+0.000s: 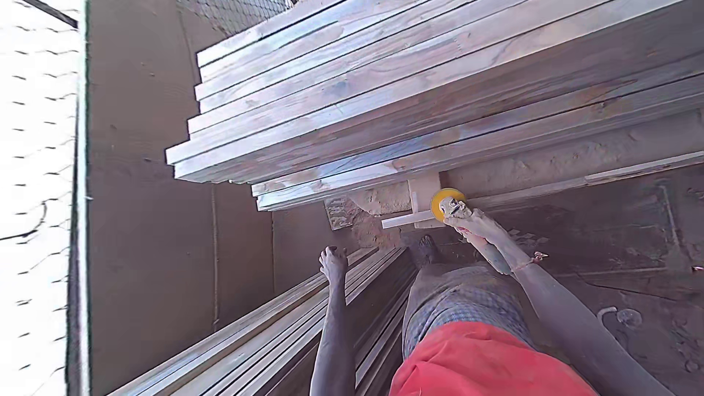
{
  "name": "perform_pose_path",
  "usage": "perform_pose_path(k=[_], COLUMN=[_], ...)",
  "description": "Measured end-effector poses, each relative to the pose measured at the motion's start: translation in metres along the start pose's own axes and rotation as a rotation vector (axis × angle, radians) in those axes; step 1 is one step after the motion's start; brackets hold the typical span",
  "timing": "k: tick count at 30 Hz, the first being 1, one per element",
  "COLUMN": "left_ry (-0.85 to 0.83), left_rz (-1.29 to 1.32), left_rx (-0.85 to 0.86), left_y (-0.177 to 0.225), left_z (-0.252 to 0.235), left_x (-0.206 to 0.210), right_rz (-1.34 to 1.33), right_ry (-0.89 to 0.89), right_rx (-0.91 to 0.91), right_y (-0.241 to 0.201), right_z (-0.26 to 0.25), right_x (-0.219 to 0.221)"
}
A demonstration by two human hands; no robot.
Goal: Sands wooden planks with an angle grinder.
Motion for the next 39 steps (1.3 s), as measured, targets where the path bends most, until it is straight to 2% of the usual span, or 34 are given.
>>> perform_pose_path(k=[3,6,9,11,16,19,24,30,33,36,39], left_ry=[0.059,0.026,-0.075,-0.164,-0.420,-0.389,-0.386,-0.336,-0.319,-0.304,-0.275], left_rz=[0.320,0.839,1.119,1.168,1.120,1.111,1.098,0.990,0.960,0.960,0.665], left_rx=[-0.086,-0.326,-0.437,-0.387,-0.136,-0.059,-0.078,-0.189,-0.185,-0.201,-0.294], left_y=[-0.030,-0.024,0.011,0.041,0.103,0.123,0.130,0.139,0.145,0.151,0.166], left_z=[0.011,0.024,0.032,0.027,0.016,0.020,0.034,0.039,0.033,0.032,0.036], left_x=[0.010,0.034,0.053,0.064,0.098,0.117,0.117,0.110,0.115,0.118,0.107], right_rz=[0.197,0.208,0.168,0.171,-0.071,-0.313,-0.600,-0.806,-0.884,-0.901,-0.902], right_ry=[-0.111,-0.157,-0.132,-0.115,0.032,0.143,0.323,0.570,0.736,0.926,0.993], right_rx=[-0.038,-0.125,-0.134,-0.097,0.008,0.049,0.264,0.361,0.403,0.453,0.394], right_y=[-0.074,-0.133,-0.148,-0.136,-0.029,0.044,0.158,0.286,0.341,0.391,0.400], right_z=[-0.004,-0.004,-0.005,-0.002,0.011,0.024,0.046,0.060,0.073,0.087,0.102], right_x=[0.048,0.090,0.102,0.088,0.027,-0.028,-0.132,-0.273,-0.343,-0.386,-0.393])
Point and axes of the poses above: each hand's wrist, its own z-axis away from the middle knuckle, its own x-axis out of the palm, y = z × x, the point moved 1 cm from there along -z, towards the middle knuckle, and after that the axes turned 15 degrees about z, right-handed, at the moved point
